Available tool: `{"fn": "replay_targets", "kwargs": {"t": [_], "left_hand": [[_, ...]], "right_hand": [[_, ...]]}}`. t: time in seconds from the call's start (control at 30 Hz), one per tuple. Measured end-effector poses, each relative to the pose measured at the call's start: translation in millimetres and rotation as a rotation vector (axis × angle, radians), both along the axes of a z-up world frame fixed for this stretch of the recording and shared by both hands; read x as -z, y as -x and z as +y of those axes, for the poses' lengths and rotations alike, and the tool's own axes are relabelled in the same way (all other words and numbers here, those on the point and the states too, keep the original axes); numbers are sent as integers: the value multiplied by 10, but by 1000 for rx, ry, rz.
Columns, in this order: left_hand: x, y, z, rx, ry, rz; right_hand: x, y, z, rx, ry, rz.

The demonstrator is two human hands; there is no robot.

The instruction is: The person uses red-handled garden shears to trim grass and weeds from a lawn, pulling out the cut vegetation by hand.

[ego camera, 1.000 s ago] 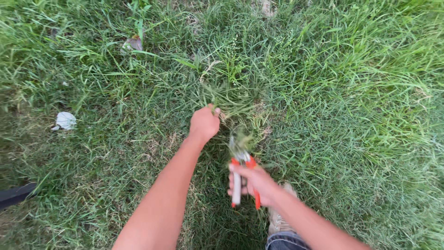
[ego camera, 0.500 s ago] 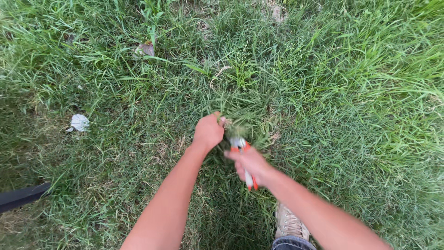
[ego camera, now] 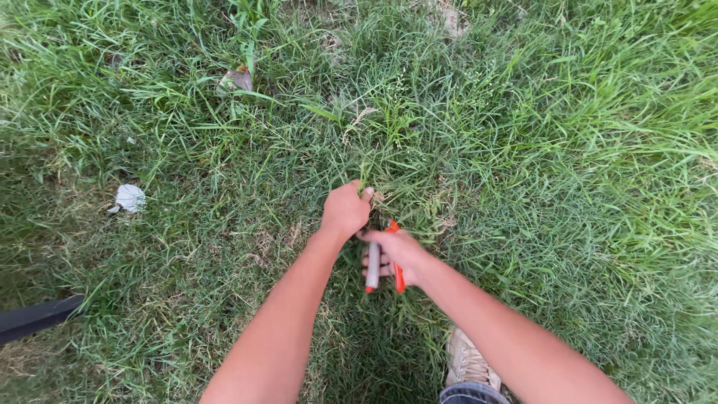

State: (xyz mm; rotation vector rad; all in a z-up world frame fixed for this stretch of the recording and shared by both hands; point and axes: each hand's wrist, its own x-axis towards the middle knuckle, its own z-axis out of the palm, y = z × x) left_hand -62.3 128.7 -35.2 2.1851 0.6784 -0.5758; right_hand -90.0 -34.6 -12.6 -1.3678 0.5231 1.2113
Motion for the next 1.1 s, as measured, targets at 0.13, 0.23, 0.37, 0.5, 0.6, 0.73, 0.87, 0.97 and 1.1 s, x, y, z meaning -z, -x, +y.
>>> {"fn": "replay_targets", "kwargs": {"t": [0.13,0.23,0.37,0.5,0.6,0.73,0.87,0.97,1.1], "left_hand": [[-400,37,-56,-52,38,-5],[-581,40,-26,-125,84,6],[-361,-9,88,-230,134,-38],[-224,39,221,-213,136,-7],[-505,206,185,-170,180,47],[-557,413,417,-121,128,98],[-964,648,587,-180,128,108],[-1370,873,690,-195,106,103],[-1786,1426,949,-200,78,180]], "right_hand": [[-198,105,-96,11,67,-70],[-554,221,-219,-17,91,-88],[-771,439,-308,-74,34,-50],[-617,425,-205,-73,-86,-83],[-534,301,-125,-140,-80,-201],[-770,213,120,-202,-70,-236],[-996,344,332,-236,-3,-255],[-1166,543,489,-278,15,-253],[-1215,899,655,-455,-28,-244]]}}
